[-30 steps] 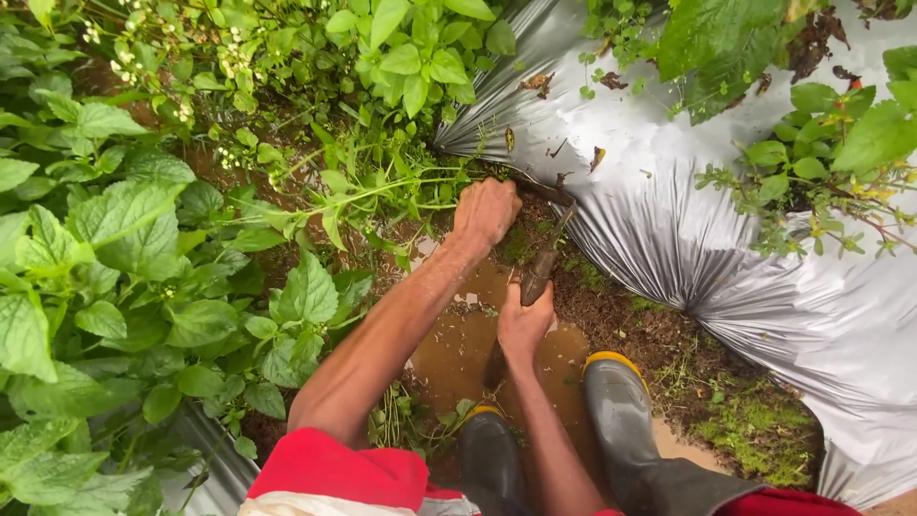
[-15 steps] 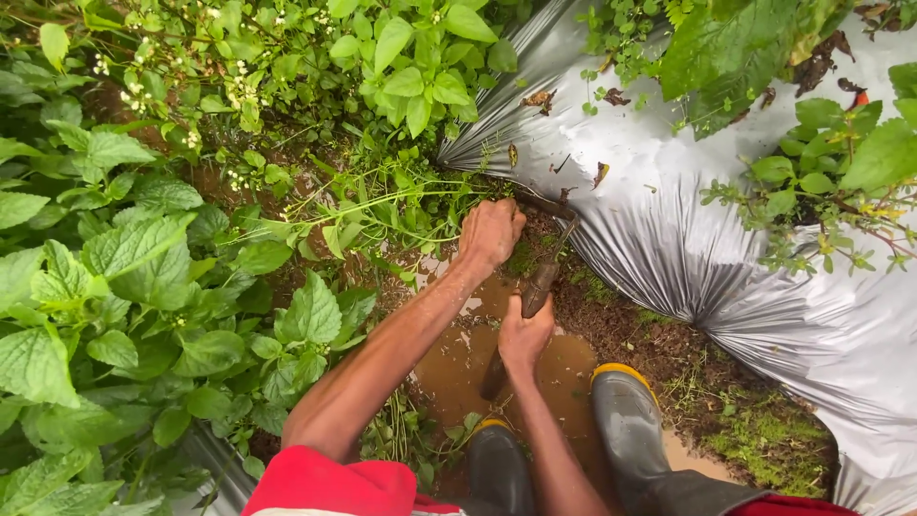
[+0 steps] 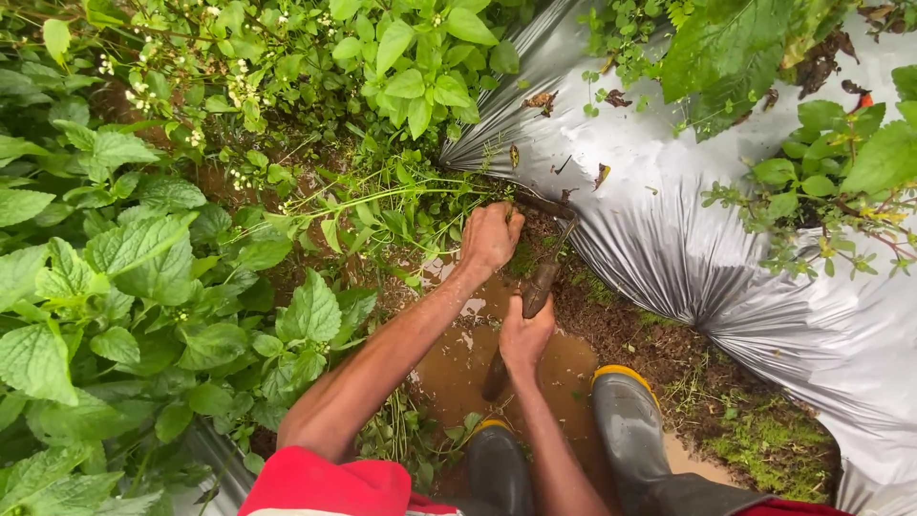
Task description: The person uses a hoe to loosen soil and remove weeds from a muddy garden bed. They pull the uprooted weeds by hand and discard them while standing in water between rows of plants covered with plastic sheeting.
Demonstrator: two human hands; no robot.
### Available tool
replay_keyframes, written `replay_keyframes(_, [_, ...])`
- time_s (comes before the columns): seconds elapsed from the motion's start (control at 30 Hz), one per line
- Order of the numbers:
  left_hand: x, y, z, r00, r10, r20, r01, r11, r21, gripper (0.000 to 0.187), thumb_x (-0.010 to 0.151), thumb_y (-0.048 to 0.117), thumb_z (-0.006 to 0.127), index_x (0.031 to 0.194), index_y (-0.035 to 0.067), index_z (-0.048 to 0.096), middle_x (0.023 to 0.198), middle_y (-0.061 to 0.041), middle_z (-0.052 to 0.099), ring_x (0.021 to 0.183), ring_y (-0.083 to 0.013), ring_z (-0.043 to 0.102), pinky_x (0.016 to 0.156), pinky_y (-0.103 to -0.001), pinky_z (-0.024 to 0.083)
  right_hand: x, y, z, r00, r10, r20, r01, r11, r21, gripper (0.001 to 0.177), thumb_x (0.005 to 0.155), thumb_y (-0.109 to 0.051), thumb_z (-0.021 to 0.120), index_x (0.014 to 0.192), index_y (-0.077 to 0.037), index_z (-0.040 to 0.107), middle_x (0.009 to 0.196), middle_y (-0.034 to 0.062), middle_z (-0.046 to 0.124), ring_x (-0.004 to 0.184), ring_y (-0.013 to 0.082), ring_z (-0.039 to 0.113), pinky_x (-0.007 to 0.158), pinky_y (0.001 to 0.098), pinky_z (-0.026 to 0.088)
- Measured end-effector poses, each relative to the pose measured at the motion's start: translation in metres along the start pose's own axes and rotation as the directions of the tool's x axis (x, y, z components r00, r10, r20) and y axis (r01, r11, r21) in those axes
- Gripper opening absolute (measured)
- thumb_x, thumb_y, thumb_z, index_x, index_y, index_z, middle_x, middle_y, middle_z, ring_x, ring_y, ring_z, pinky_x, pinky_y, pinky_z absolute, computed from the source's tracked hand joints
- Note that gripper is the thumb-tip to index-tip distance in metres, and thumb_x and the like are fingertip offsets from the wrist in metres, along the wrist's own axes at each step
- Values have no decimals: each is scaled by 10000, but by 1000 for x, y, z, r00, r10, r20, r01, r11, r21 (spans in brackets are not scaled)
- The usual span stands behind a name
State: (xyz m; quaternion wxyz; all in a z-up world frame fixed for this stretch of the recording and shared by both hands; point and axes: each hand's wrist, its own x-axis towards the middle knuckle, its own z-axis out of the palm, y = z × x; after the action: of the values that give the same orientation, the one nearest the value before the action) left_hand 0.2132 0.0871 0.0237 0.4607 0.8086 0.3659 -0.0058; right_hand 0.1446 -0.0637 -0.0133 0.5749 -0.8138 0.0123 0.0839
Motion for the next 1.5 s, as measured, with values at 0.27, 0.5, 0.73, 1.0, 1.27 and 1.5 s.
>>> replay_keyframes(0.27, [-18, 20, -28, 999, 27, -46, -25, 999, 43, 298, 989, 237, 512, 917, 42, 726, 817, -240, 728, 792, -395, 747, 767, -529, 602, -11, -43, -22, 1000, 4, -9, -3, 1000, 31, 100, 920, -153, 675, 921, -65, 626, 637, 111, 609, 519, 169, 553, 458, 286, 425])
replay_keyframes(0.5, [-9, 6, -19, 990, 140, 5, -139, 975, 175, 329, 977, 226, 523, 912, -15, 738, 839, -282, 734, 812, -478, 740, 706, -560, 589, -9, -49, -27, 996, 25, -81, -23, 999, 24, 147, 885, -182, 703, 889, -60, 621, 614, 142, 612, 471, 208, 586, 417, 330, 429])
replay_keyframes(0.73, [-9, 2, -22, 996, 88, 1, -88, 992, 93, 307, 971, 262, 538, 890, 39, 733, 851, -244, 738, 803, -418, 748, 703, -527, 593, -23, -26, -30, 997, 41, -66, -39, 999, 32, 115, 886, -149, 678, 868, -49, 625, 615, 136, 604, 480, 191, 567, 434, 301, 437])
replay_keyframes(1.0, [-10, 7, -32, 995, 102, -8, -100, 989, 109, 341, 997, 247, 498, 927, 22, 744, 854, -246, 742, 775, -394, 756, 662, -496, 606, -33, -11, -16, 997, 55, -55, -62, 987, -151, 210, 815, -235, 702, 890, -51, 634, 669, 236, 598, 593, 401, 595, 565, 489, 436])
replay_keyframes(1.27, [-18, 18, -20, 995, 91, 34, -96, 981, 166, 306, 974, 230, 517, 931, 18, 734, 862, -245, 738, 776, -394, 757, 643, -494, 605, -26, -8, -4, 988, 123, -97, -139, 974, -180, 216, 793, -255, 697, 840, -64, 609, 656, 219, 606, 620, 417, 619, 610, 512, 444])
replay_keyframes(1.5, [-20, 11, -14, 1000, 21, -10, -21, 1000, -4, 266, 967, 209, 520, 857, 51, 704, 782, -198, 723, 705, -330, 729, 651, -471, 592, -23, 6, 9, 970, 232, -74, -241, 955, -170, 227, 781, -281, 682, 860, -85, 600, 673, 220, 614, 659, 415, 642, 641, 516, 457])
